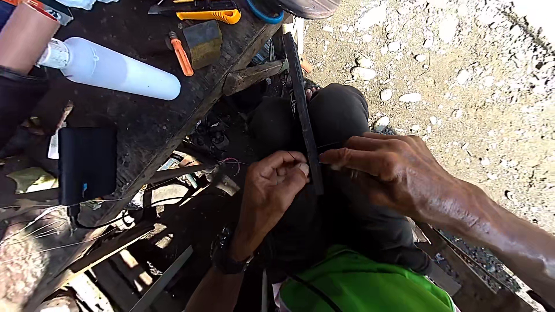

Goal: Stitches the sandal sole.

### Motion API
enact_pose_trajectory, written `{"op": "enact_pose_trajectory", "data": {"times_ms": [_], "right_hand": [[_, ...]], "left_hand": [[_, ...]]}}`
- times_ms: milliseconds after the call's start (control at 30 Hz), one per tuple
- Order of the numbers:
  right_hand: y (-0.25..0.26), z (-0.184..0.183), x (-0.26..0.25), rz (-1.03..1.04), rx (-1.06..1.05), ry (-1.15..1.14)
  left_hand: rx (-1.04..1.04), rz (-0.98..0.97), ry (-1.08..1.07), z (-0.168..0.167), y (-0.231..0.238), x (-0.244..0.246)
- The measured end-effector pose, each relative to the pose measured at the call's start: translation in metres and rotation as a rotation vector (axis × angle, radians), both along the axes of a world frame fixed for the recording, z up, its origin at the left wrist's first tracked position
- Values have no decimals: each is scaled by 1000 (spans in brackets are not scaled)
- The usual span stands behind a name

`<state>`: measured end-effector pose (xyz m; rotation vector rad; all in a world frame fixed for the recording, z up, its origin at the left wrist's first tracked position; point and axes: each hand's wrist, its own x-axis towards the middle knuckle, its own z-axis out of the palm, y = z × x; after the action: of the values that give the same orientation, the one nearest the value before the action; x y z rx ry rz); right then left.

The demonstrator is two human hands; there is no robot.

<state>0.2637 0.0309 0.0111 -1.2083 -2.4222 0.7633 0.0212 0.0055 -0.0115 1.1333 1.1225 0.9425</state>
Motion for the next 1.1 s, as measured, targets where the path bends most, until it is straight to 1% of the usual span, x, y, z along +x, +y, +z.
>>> {"op": "enact_pose_trajectory", "data": {"times_ms": [133,333,500,667,767,900,1033,1067,1100], "right_hand": [[3,-11,-4,-16,20,118],[2,-16,-12,-55,-8,212],[2,-26,-15,-61,-27,297],[4,-31,-17,-55,-23,349],[6,-30,-20,-57,-29,361],[11,-25,-24,-44,-12,354],[16,-22,-14,22,34,280],[17,-20,-12,26,71,233],[18,-18,-10,22,103,186]], "left_hand": [[-84,-25,46,10,12,-3],[-155,-64,98,17,24,-10],[-191,-56,60,17,27,-12],[-208,-50,-39,11,26,-16],[-218,-64,-142,6,26,-20],[-196,-77,-203,3,24,-18],[-170,-117,-203,3,21,-24],[-165,-79,-181,2,19,-28],[-148,1,-114,1,16,-35]]}}
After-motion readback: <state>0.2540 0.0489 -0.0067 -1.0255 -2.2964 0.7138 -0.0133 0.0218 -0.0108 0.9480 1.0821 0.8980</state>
